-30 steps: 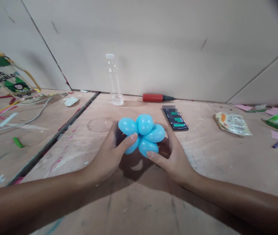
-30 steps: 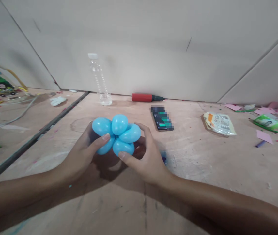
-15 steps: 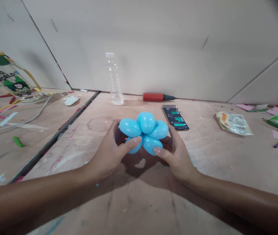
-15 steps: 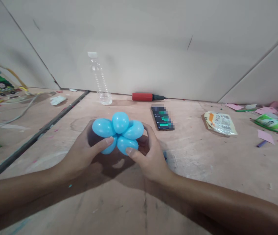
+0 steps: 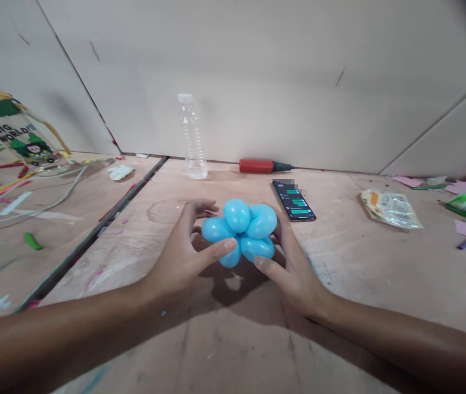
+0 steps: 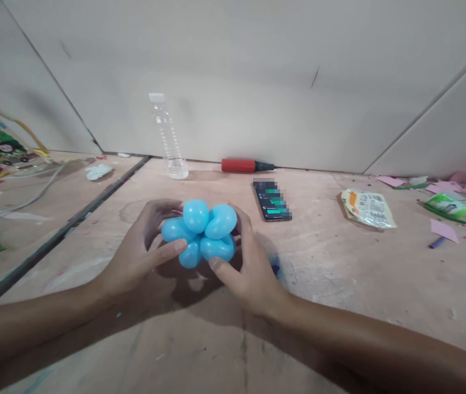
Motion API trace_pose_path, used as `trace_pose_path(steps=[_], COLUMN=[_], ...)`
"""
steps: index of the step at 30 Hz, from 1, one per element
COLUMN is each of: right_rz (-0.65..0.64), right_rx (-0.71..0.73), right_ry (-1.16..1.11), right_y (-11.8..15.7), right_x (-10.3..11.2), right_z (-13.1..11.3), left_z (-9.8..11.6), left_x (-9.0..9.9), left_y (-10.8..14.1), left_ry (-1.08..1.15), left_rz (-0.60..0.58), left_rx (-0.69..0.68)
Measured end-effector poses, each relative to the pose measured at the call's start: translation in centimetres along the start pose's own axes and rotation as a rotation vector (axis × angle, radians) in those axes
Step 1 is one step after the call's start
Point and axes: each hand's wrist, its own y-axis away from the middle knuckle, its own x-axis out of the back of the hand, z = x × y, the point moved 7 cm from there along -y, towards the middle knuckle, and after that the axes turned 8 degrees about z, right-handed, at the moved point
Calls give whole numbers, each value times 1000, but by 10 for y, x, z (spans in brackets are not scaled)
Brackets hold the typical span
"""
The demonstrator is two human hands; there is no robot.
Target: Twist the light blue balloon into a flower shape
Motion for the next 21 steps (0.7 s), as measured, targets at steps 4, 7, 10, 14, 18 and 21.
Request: trace_pose_path(steps=[4,7,10,14,18,21], right_rz=[-20,23,93,115,122,151], right_rx=[91,94,68,35,62,86], right_ry=[62,116,125,64,72,103], right_y=[2,2,1,-2,-2,-1], right_x=[1,4,8,9,9,11], right_z=[-5,-6,-5,-3,-7,-11], left_z=[4,3,3,2,3,5], left_x=[-1,-6,-10,-13,-14,-14], left_y=[-2,0,3,8,11,12], left_ry=[-109,-155,-187,-210,-174,-131], left_rz=[-33,-84,-123,-149,-152,-151], left_rx=[-43,-2,-11,-26,-48,-81])
